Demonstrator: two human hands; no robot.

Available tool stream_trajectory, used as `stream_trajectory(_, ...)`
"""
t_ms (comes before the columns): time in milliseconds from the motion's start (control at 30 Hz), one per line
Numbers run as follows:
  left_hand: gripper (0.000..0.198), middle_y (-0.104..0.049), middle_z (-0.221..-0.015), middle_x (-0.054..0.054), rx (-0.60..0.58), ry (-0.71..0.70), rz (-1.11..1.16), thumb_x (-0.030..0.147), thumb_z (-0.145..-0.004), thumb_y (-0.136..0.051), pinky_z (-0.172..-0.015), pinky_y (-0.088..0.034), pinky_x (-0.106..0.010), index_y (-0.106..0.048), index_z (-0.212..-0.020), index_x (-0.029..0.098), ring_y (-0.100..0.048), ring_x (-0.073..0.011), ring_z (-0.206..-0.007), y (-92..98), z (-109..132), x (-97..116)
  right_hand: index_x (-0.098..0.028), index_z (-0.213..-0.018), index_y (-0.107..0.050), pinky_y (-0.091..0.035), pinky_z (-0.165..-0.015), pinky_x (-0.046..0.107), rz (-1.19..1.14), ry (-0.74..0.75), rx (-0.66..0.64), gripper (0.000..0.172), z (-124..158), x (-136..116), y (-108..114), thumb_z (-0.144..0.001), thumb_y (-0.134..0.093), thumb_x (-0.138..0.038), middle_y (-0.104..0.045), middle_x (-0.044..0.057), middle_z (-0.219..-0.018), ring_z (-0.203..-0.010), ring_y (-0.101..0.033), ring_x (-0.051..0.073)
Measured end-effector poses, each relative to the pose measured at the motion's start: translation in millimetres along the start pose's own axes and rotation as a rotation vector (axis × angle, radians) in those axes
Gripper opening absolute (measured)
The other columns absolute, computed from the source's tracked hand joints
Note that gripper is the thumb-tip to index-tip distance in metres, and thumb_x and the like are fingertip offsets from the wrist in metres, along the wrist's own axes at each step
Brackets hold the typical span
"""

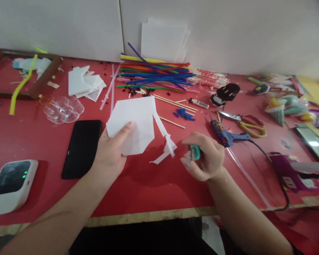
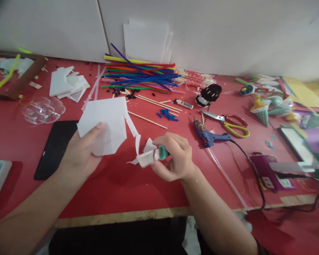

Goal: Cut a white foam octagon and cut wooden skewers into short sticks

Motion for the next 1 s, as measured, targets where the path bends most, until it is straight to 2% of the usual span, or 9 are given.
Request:
stream_trajectory(67, 0.041, -0.078, -0.114, -0.006, 0.0, -0.035, -0.019, 0.028, -0.075, -0.088, -0.091, -0.063, -0.036, -0.073, -0.113, 0.021, -0.073, -0.0261, -0.109, -2.3, 3.2, -1.9, -0.022, -0.1, -0.063, -0.044, -0.049, 0.03, -0.085, 0.04, 0.084, 0.022, 3.9, -1.1, 2.8, -0.08, -0.066, -0.029, -0.053, -0.001, -0.066, -0.053, -0.051, 0.015)
stream_trajectory(167, 0.047, -0.078, -0.109, -0.006, -0.028, 0.008, -0.081, 0.03, -0.07, -0.092, -0.082, -0.064, -0.035, -0.073, -0.111, 0.021, -0.076, -0.025, -0.099, -3.9, 8.4, -8.1, -0.023, -0.102, -0.064, -0.044, -0.048, 0.028, -0.019, -0.085, 0.157, 0.022, 7.4, 0.7, 3.6, -0.082, -0.071, -0.024, -0.055, -0.003, -0.065, -0.051, -0.05, 0.013)
stream_trajectory(267, 0.051, -0.079, -0.105, -0.006, -0.122, 0.079, -0.164, 0.033, -0.064, -0.095, -0.075, -0.064, -0.033, -0.073, -0.11, 0.021, -0.076, -0.0238, -0.09, -5.5, 13.6, -14.6, -0.023, -0.102, -0.066, -0.041, -0.045, 0.024, 0.083, -0.234, 0.114, 0.02, 5.0, 0.1, 0.3, -0.083, -0.074, -0.022, -0.053, -0.007, -0.059, -0.045, -0.045, 0.009)
stream_trajectory(400, 0.048, -0.079, -0.103, -0.005, -0.215, 0.122, -0.203, 0.034, -0.065, -0.095, -0.076, -0.063, -0.031, -0.073, -0.106, 0.021, -0.075, -0.0224, -0.089, -9.2, 17.7, -17.4, -0.021, -0.087, -0.066, -0.038, -0.042, 0.022, 0.078, -0.229, 0.046, 0.009, -1.8, -6.3, -3.7, -0.085, -0.074, -0.024, -0.055, -0.007, -0.056, -0.042, -0.042, 0.007)
stream_trajectory(533, 0.049, -0.079, -0.102, -0.006, -0.194, 0.193, -0.115, 0.033, -0.064, -0.095, -0.074, -0.063, -0.031, -0.072, -0.106, 0.02, -0.076, -0.0237, -0.089, -10.9, 13.2, -14.0, -0.021, -0.085, -0.067, -0.046, -0.048, 0.022, 0.088, -0.234, 0.043, 0.004, -3.2, -5.6, -4.2, -0.088, -0.07, -0.02, -0.067, -0.003, -0.064, -0.049, -0.056, 0.009)
stream_trajectory(667, 0.048, -0.078, -0.101, -0.007, -0.099, 0.241, -0.039, 0.032, -0.068, -0.091, -0.068, -0.063, -0.032, -0.071, -0.11, 0.019, -0.075, -0.0239, -0.084, -6.0, 5.4, -8.5, -0.021, -0.087, -0.069, -0.049, -0.053, 0.023, 0.181, -0.209, -0.006, 0.003, 0.5, 2.9, -6.9, -0.087, -0.067, -0.02, -0.071, -0.001, -0.068, -0.053, -0.061, 0.011)
stream_trajectory(833, 0.041, -0.077, -0.092, -0.004, -0.03, 0.244, 0.018, 0.024, -0.07, -0.084, -0.065, -0.059, -0.026, -0.072, -0.109, 0.017, -0.074, -0.0209, -0.081, -0.5, 1.9, -9.8, -0.019, -0.112, -0.07, -0.051, -0.059, 0.028, 0.32, -0.203, -0.231, 0.032, 7.3, 12.5, -16.7, -0.082, -0.058, -0.021, -0.076, 0.004, -0.081, -0.066, -0.068, 0.018)
stream_trajectory(933, 0.046, -0.077, -0.093, -0.002, -0.114, 0.222, 0.017, 0.019, -0.07, -0.083, -0.065, -0.058, -0.025, -0.072, -0.114, 0.02, -0.074, -0.0189, -0.08, -5.1, 3.0, -10.8, -0.017, -0.119, -0.064, -0.048, -0.057, 0.027, 0.273, -0.237, -0.214, 0.037, 6.7, 10.6, -14.7, -0.088, -0.061, -0.037, -0.07, 0.002, -0.078, -0.063, -0.063, 0.016)
stream_trajectory(1000, 0.046, -0.078, -0.097, -0.003, -0.169, 0.228, 0.015, 0.02, -0.07, -0.084, -0.068, -0.059, -0.025, -0.072, -0.115, 0.021, -0.074, -0.0193, -0.083, -8.7, 4.6, -10.8, -0.017, -0.119, -0.06, -0.046, -0.055, 0.027, 0.196, -0.247, -0.182, 0.042, 5.4, 7.7, -12.2, -0.096, -0.053, -0.051, -0.065, 0.002, -0.076, -0.06, -0.059, 0.015)
Point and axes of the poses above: each hand's wrist, its own z-axis away from the middle knuckle, its own y-axis out of the back of the hand, x = y × z, the point moved 4 cm from there along -z, towards the middle knuckle
